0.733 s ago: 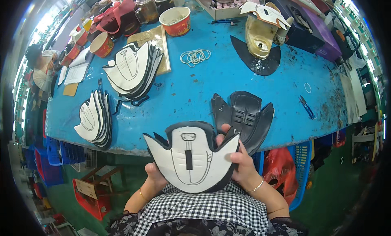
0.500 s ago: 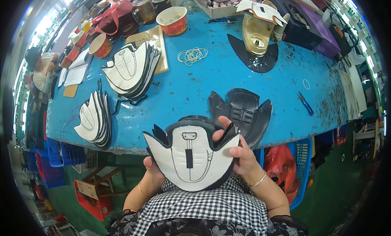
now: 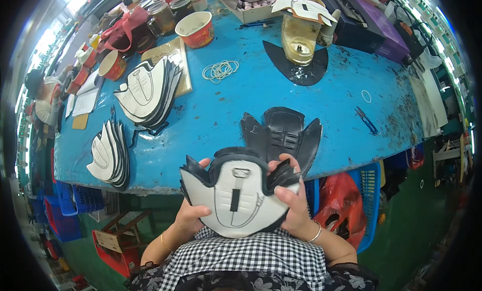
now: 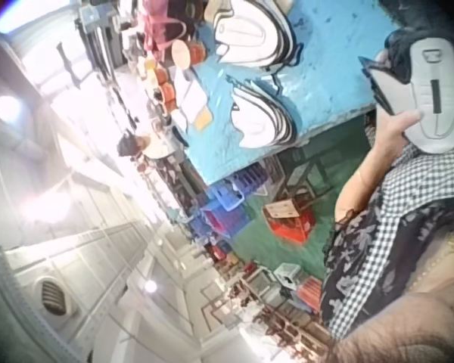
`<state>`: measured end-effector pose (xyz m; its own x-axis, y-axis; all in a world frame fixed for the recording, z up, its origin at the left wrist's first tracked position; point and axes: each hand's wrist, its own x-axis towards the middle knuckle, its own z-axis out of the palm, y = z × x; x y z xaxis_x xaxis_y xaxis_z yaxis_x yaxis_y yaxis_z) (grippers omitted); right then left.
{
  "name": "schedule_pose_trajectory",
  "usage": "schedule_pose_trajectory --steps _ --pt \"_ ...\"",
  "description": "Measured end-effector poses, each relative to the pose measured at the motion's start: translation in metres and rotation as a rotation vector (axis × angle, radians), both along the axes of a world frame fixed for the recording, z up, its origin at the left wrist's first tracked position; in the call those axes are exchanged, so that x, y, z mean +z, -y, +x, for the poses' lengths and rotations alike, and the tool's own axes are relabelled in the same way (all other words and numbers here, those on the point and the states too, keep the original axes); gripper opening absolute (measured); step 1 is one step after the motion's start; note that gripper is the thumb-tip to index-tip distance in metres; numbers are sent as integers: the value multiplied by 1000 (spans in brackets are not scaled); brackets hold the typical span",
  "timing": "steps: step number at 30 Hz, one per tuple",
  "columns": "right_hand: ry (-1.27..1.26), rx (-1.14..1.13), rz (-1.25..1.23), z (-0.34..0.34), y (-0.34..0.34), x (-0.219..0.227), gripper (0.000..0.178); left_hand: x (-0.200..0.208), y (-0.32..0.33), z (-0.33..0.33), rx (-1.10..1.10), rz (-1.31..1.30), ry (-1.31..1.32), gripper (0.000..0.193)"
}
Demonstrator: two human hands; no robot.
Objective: The person assembles shoe upper components by applying adhesive tape to black material parts and sticking them onto a white pattern base by hand.
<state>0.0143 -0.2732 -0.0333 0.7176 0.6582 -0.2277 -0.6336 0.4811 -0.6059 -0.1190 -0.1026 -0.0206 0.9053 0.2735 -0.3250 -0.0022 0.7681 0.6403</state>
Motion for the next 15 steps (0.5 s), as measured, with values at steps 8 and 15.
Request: schedule_pose_trajectory --steps 8,15 --pt "42 -204 6 92 7 12 45 2 3 103 20 343 80 84" --pt "906 -376 -652 134 3 -4 50 -36 -10 146 -17 449 -2 66"
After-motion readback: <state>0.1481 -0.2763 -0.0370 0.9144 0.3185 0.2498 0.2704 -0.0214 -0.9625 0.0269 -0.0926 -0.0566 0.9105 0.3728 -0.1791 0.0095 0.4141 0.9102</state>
